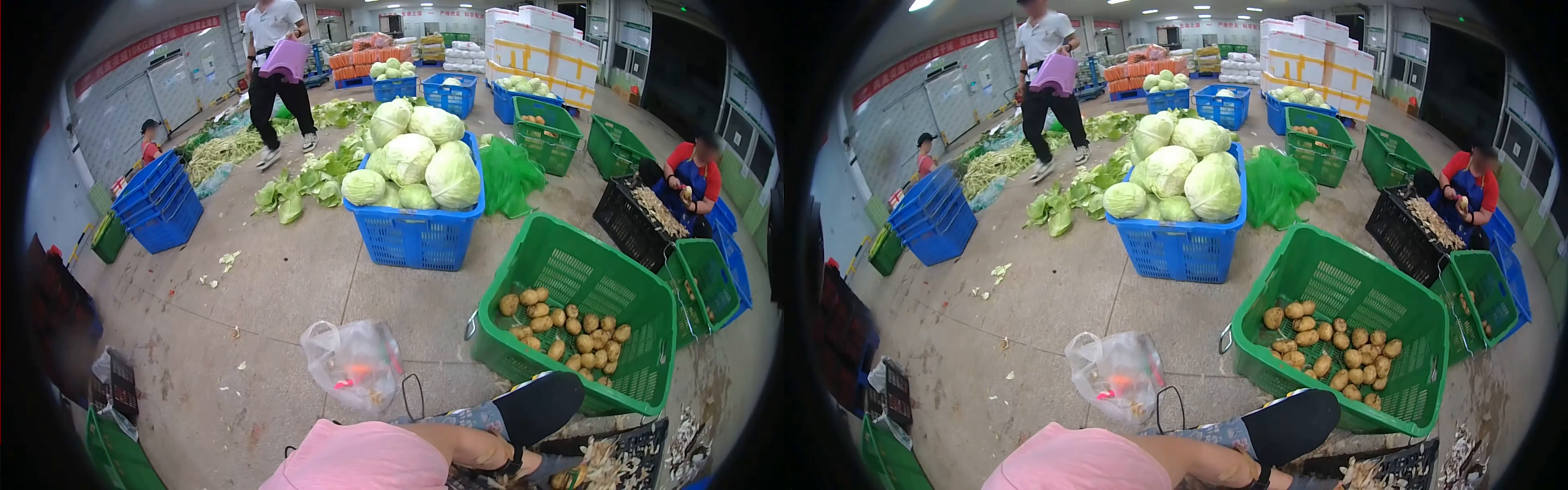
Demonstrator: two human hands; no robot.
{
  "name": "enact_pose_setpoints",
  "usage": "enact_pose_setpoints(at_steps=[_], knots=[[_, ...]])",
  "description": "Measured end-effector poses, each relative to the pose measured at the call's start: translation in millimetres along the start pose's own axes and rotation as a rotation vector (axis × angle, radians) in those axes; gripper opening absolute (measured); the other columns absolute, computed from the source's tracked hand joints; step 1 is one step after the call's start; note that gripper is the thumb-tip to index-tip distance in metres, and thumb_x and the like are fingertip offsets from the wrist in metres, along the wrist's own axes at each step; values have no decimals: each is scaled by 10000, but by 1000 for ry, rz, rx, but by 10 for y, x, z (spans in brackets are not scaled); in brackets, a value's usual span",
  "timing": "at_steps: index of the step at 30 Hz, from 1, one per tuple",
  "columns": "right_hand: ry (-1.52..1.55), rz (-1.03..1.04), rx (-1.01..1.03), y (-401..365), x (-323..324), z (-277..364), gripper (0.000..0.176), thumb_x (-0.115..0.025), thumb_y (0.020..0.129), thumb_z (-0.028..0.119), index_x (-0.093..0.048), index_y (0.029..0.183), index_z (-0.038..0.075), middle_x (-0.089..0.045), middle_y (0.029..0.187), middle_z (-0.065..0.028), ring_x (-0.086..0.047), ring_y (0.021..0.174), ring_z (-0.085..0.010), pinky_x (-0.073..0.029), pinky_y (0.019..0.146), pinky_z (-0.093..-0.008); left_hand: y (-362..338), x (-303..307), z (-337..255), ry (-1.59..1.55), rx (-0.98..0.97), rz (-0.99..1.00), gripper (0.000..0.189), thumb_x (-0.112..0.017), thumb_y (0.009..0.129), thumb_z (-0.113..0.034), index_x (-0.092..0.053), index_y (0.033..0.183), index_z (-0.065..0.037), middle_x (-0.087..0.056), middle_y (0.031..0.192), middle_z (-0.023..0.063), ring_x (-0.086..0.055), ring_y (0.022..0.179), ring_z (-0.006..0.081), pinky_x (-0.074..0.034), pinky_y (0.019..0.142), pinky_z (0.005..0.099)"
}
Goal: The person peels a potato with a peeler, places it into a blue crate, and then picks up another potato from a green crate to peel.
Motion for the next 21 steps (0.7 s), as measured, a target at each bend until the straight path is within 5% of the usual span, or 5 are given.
enact_pose_setpoints(at_steps=[6, 14, 21], knots=[[-54, 0, -16, 32, 1, -72, 582, -265, 934, 435, -272, 1373, 52, -410, 1306, -235, -488, 1043, -437, -393, 852, -488, 46, 12, 64, 8, 14, 10, 1048, -544, 624, -758, -94, 1415, -240, -22, 1460, 46, -88, 1332, 246, -293, 975, 467], [-57, -33, 5, 53, -18, -110, 570, -272, 934, 430, -274, 1374, 68, -438, 1281, -233, -483, 1061, -425, -396, 850, -483, 264, 244, 154, 27, 1, 21, 1101, -543, 602, -783, -49, 1437, -261, 39, 1492, 41, -35, 1365, 254, -273, 992, 486], [-38, -48, -7, 75, 8, -106, 552, -291, 936, 411, -307, 1350, 46, -455, 1248, -251, -469, 1087, -420, -399, 861, -455, 131, 72, 88, 30, 16, -17, 1067, -535, 607, -784, -101, 1425, -255, -55, 1465, 57, -113, 1337, 252, -301, 965, 484]])
Point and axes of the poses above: each hand's wrist, its own y-axis towards the middle knuckle, its own x-axis out of the back of the hand, z = x × y, the point moved 9 cm from there along y, towards the middle knuckle
